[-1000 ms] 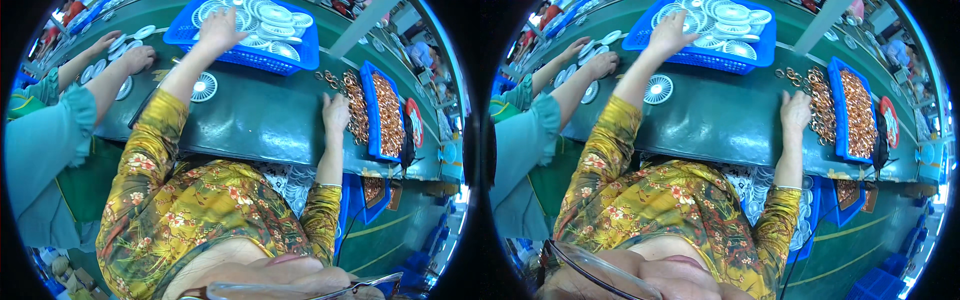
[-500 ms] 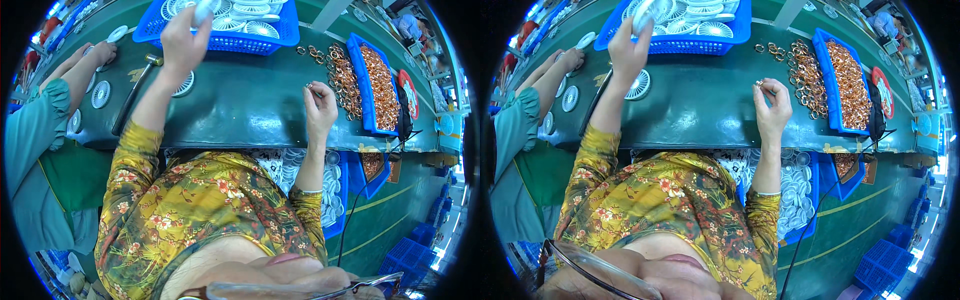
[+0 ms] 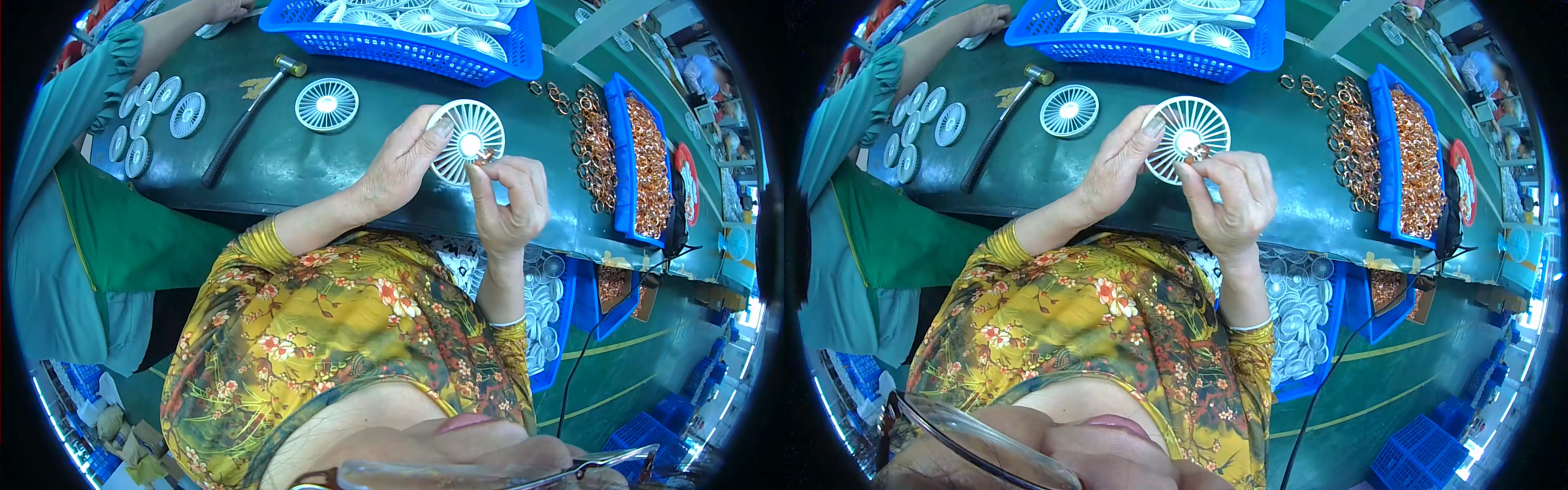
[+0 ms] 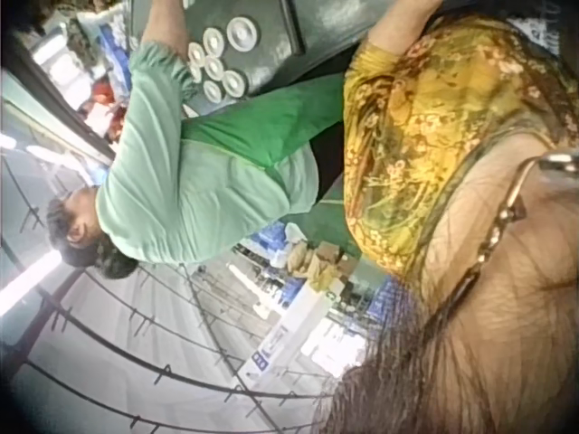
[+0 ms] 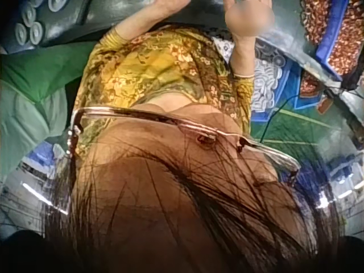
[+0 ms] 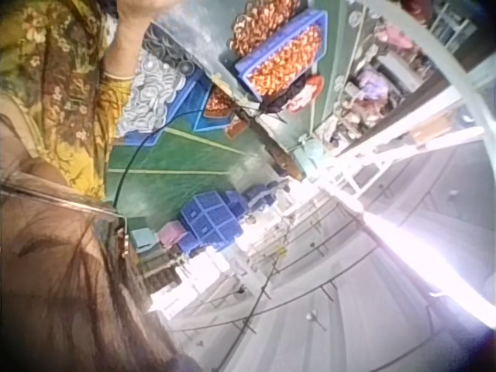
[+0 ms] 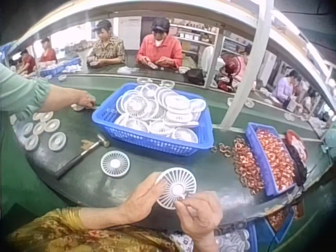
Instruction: The person sets a basket of fan covers on the table, places fan covers onto the work surface, and attaches metal rings to the center of the fan covers by hand.
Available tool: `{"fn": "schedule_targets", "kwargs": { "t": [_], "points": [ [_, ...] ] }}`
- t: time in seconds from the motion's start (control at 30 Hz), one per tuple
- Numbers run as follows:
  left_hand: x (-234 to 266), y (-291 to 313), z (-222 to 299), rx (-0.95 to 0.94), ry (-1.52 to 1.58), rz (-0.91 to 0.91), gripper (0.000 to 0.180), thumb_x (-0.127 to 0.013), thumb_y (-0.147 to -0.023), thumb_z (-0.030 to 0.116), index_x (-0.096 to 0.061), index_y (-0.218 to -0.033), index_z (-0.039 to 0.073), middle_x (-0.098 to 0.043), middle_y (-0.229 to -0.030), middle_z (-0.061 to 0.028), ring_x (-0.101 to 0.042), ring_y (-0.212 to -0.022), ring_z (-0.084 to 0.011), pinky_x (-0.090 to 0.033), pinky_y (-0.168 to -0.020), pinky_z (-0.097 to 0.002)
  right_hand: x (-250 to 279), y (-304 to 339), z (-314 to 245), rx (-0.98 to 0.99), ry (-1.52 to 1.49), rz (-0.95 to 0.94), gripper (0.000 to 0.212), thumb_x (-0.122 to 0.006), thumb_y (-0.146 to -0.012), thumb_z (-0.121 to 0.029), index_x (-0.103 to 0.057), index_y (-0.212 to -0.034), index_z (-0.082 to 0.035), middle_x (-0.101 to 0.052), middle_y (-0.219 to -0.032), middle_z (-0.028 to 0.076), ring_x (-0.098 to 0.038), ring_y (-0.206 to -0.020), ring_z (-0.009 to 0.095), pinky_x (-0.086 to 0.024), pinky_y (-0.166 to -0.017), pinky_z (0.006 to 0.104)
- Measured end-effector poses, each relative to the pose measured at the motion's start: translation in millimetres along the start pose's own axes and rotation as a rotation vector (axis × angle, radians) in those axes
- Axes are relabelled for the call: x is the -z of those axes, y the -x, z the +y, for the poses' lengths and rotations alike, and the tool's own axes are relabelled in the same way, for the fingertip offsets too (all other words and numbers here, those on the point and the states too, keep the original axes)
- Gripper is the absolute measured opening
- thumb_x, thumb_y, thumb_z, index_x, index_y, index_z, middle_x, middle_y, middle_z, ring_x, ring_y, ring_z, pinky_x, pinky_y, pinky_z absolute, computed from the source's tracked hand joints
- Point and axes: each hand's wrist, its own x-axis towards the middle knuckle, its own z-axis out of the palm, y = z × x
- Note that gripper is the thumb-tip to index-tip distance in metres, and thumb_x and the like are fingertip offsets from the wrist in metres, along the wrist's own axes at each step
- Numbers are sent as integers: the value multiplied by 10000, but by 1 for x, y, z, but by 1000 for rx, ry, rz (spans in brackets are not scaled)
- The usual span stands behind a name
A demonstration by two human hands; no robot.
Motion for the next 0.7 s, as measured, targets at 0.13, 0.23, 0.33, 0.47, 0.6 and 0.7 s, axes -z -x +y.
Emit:
{"fn": "schedule_targets", "kwargs": {
  "t": [0.13,0.23,0.33,0.47,0.6,0.7],
  "points": [
    [2,5,-4,-134,-48,-11,311,-419,-974,210,-416,-1216,15,-516,-1062,-40,-494,-930,-88,-426,-787,-233,-14,-5,-2,-4,109,-98,156,-731,-700,-86,-582,-748,-75,-562,-709,57,-527,-626,237,-415,-544,333],
    [4,7,-3,-130,-173,-4,297,-429,-959,176,-412,-1205,10,-547,-1011,-64,-524,-892,-107,-442,-766,-254,-22,-4,-5,-44,209,-169,106,-664,-771,-115,-570,-769,-66,-529,-703,72,-505,-638,269,-407,-563,364],
    [8,7,-9,-192,-327,46,273,-432,-931,168,-371,-1140,4,-601,-818,-183,-631,-743,-303,-488,-666,-385,-28,0,-4,-68,168,-200,93,-651,-777,-104,-569,-786,-62,-527,-719,91,-504,-655,286,-404,-572,382],
    [12,11,-12,-230,-372,82,268,-431,-931,164,-372,-1130,-5,-602,-822,-198,-627,-752,-333,-475,-647,-397,-36,5,-7,-50,189,-196,96,-642,-780,-99,-558,-803,-56,-521,-724,102,-497,-658,290,-404,-583,388],
    [14,12,-15,-244,-371,111,260,-440,-917,133,-380,-1127,-9,-599,-844,-192,-623,-758,-301,-475,-656,-385,-40,6,-10,-72,203,-183,97,-639,-781,-92,-551,-801,-57,-521,-726,99,-493,-665,288,-406,-591,389],
    [14,12,-15,-232,-317,112,248,-440,-903,99,-388,-1117,-14,-596,-877,-185,-614,-765,-260,-475,-659,-371,-43,5,-6,-100,172,-153,99,-640,-780,-90,-548,-802,-60,-518,-727,97,-490,-663,287,-406,-590,385]
  ]
}}
